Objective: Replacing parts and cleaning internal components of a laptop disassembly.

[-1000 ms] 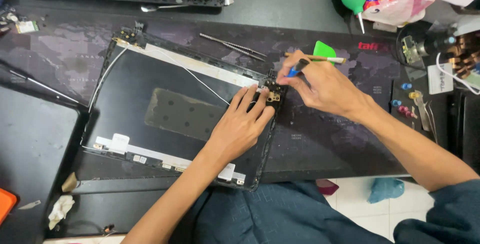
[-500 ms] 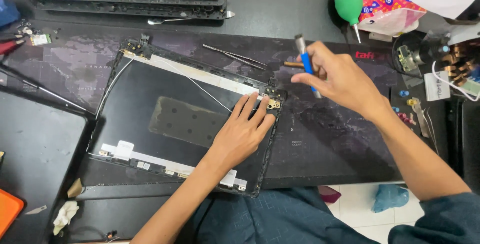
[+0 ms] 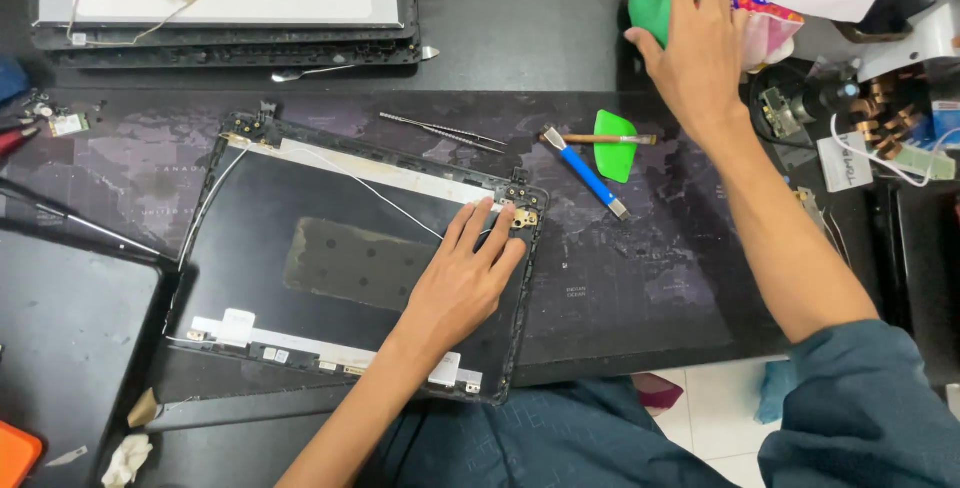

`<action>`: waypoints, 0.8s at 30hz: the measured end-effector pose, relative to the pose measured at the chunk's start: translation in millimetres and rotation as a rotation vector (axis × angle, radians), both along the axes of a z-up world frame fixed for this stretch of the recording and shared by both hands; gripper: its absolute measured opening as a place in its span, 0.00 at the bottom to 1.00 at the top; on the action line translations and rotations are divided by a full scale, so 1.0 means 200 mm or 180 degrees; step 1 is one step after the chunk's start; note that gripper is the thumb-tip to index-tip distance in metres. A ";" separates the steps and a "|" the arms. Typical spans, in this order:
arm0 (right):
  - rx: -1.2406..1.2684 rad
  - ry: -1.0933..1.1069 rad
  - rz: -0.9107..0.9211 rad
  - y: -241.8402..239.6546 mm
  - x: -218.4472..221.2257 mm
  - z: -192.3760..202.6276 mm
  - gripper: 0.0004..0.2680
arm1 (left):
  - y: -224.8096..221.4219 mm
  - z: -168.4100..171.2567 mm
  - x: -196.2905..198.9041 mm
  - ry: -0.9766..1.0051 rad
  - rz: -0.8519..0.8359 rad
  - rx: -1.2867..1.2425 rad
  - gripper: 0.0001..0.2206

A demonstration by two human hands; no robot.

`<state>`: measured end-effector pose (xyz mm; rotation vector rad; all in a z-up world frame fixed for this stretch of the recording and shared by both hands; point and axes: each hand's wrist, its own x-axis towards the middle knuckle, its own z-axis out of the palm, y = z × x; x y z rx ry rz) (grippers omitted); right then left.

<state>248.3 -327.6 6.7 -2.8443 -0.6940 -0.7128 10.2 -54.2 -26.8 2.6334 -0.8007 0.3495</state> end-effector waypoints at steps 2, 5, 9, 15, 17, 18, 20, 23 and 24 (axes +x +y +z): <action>0.0050 0.0000 0.0059 -0.01 0.01 0.00 0.23 | 0.00 0.00 0.00 0.0000 0.0010 -0.0032 0.12; 0.1332 0.0784 0.0440 0.00 -0.04 0.05 0.21 | 0.01 0.00 -0.01 0.0004 0.0031 -0.0107 0.12; 0.4782 0.3237 0.1330 0.04 -0.26 0.21 0.20 | 0.00 0.01 0.00 0.0016 -0.0015 -0.0082 0.12; 0.6844 0.4026 0.0585 0.22 -0.46 0.21 0.21 | 0.00 0.01 0.00 0.0036 -0.0016 -0.0079 0.13; 0.6486 0.3979 0.1095 0.24 -0.50 0.17 0.23 | 0.00 0.01 -0.01 0.0058 0.0003 -0.0047 0.13; 0.6113 0.3861 0.1602 0.25 -0.51 0.15 0.26 | 0.01 0.01 -0.01 0.0052 0.0002 -0.0005 0.13; 0.5962 0.3709 0.1555 0.31 -0.53 0.15 0.27 | 0.01 0.00 -0.01 0.0053 0.0003 -0.0045 0.13; 0.5553 0.3461 0.1910 0.34 -0.53 0.05 0.28 | 0.01 0.01 0.00 0.0013 -0.0007 -0.0064 0.13; 0.5301 0.3365 0.2281 0.34 -0.53 0.00 0.30 | 0.01 0.01 -0.01 0.0003 0.0000 -0.0035 0.12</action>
